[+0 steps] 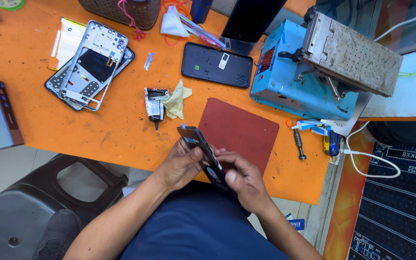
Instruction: The person assembles a mobile phone by placing a screen panel onto a phone body, pressing the edges together, and using a screwdriver to secure internal components.
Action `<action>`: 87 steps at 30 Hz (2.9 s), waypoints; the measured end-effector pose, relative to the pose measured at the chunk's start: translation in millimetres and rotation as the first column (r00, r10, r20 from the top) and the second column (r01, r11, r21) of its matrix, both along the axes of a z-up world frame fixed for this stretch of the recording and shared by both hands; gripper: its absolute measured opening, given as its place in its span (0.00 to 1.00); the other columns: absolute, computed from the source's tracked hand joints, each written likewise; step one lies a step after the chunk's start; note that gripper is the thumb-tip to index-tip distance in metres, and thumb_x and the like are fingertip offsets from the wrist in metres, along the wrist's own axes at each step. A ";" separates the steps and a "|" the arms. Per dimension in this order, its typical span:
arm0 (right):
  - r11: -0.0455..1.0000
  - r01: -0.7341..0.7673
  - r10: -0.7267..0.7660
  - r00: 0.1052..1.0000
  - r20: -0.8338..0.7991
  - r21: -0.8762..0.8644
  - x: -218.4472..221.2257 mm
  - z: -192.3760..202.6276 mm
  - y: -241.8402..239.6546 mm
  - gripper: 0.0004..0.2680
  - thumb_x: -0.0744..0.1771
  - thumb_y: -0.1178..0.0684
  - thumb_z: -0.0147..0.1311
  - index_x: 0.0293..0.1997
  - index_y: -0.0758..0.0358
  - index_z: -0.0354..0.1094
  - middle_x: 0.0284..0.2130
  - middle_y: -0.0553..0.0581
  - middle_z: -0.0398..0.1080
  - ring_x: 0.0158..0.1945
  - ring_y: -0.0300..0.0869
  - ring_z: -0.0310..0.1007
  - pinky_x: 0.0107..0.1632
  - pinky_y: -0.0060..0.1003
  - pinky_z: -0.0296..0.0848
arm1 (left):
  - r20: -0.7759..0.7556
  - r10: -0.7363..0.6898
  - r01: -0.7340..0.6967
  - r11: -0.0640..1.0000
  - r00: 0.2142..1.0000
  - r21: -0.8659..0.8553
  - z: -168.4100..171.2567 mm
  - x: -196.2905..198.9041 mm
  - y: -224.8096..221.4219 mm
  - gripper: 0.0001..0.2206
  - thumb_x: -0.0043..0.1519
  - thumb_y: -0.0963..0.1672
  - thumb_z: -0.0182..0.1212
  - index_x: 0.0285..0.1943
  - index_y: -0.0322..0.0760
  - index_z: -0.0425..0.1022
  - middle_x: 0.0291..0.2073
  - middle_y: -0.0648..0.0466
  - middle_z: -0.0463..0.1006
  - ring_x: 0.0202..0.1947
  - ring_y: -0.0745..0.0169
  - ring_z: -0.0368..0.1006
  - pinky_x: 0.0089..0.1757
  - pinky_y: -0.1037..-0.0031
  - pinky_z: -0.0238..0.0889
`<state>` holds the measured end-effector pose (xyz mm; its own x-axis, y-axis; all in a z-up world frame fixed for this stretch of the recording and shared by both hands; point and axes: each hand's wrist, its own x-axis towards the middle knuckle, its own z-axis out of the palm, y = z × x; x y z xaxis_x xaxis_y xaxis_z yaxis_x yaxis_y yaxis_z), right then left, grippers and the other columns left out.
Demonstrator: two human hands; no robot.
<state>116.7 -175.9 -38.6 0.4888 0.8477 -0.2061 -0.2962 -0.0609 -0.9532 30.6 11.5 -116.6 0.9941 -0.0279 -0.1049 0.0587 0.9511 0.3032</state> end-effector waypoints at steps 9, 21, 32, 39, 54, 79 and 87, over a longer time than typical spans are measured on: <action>0.931 0.286 -0.286 0.958 0.032 -0.229 9.0 -4.7 17.6 0.05 0.69 0.58 0.58 0.44 0.69 0.75 0.36 0.50 0.77 0.39 0.31 0.73 0.44 0.28 0.75 | 0.007 0.040 -0.040 0.998 0.999 -0.050 -27.9 4.5 -2.8 0.08 0.64 0.43 0.68 0.49 0.36 0.78 0.43 0.52 0.83 0.48 0.58 0.79 0.52 0.63 0.71; 0.936 0.250 -0.234 0.968 0.092 -0.247 11.4 -1.4 19.0 0.04 0.68 0.58 0.58 0.42 0.67 0.76 0.35 0.51 0.76 0.38 0.31 0.74 0.43 0.29 0.76 | 0.023 0.015 -0.015 1.000 1.000 -0.026 -15.2 7.4 1.8 0.10 0.63 0.43 0.69 0.48 0.35 0.77 0.42 0.51 0.83 0.47 0.59 0.79 0.51 0.65 0.71; 0.924 0.284 -0.284 0.958 0.039 -0.256 8.7 -7.7 19.9 0.04 0.68 0.58 0.60 0.42 0.69 0.77 0.34 0.51 0.77 0.37 0.32 0.74 0.42 0.29 0.75 | -0.012 0.029 -0.029 1.000 1.000 0.003 -30.0 3.1 0.4 0.09 0.64 0.43 0.69 0.48 0.33 0.78 0.42 0.50 0.84 0.46 0.59 0.79 0.50 0.67 0.72; 0.903 0.287 -0.281 0.958 0.065 -0.321 11.2 -6.6 19.1 0.05 0.67 0.58 0.59 0.40 0.69 0.76 0.35 0.53 0.79 0.38 0.32 0.76 0.44 0.28 0.76 | 0.011 0.065 -0.065 0.998 0.998 -0.010 -23.2 7.2 -2.1 0.08 0.64 0.42 0.68 0.48 0.37 0.77 0.40 0.55 0.83 0.43 0.64 0.79 0.45 0.69 0.73; 0.913 0.270 -0.255 0.963 0.089 -0.305 19.0 -32.5 8.9 0.05 0.68 0.59 0.56 0.40 0.71 0.76 0.32 0.53 0.78 0.36 0.34 0.74 0.43 0.30 0.74 | 0.008 0.037 -0.037 0.999 0.999 -0.004 -18.7 8.2 -0.5 0.08 0.65 0.44 0.68 0.49 0.38 0.77 0.40 0.57 0.81 0.44 0.66 0.78 0.47 0.70 0.73; 0.823 0.341 -0.291 0.940 0.179 -0.455 92.3 -193.9 -28.9 0.07 0.65 0.58 0.59 0.39 0.74 0.79 0.26 0.60 0.81 0.28 0.40 0.77 0.37 0.36 0.77 | -0.065 -0.001 -0.005 0.996 0.998 -0.089 2.6 13.6 3.7 0.11 0.62 0.44 0.70 0.49 0.40 0.75 0.37 0.57 0.80 0.41 0.64 0.79 0.45 0.69 0.75; 0.936 0.239 -0.251 0.968 -0.015 -0.258 56.3 -95.8 -6.0 0.07 0.65 0.56 0.58 0.41 0.71 0.75 0.28 0.53 0.75 0.31 0.35 0.71 0.37 0.31 0.70 | -0.179 0.010 -0.013 1.000 0.984 -0.011 10.0 19.0 3.6 0.10 0.61 0.44 0.68 0.48 0.40 0.74 0.38 0.55 0.82 0.41 0.60 0.81 0.44 0.64 0.76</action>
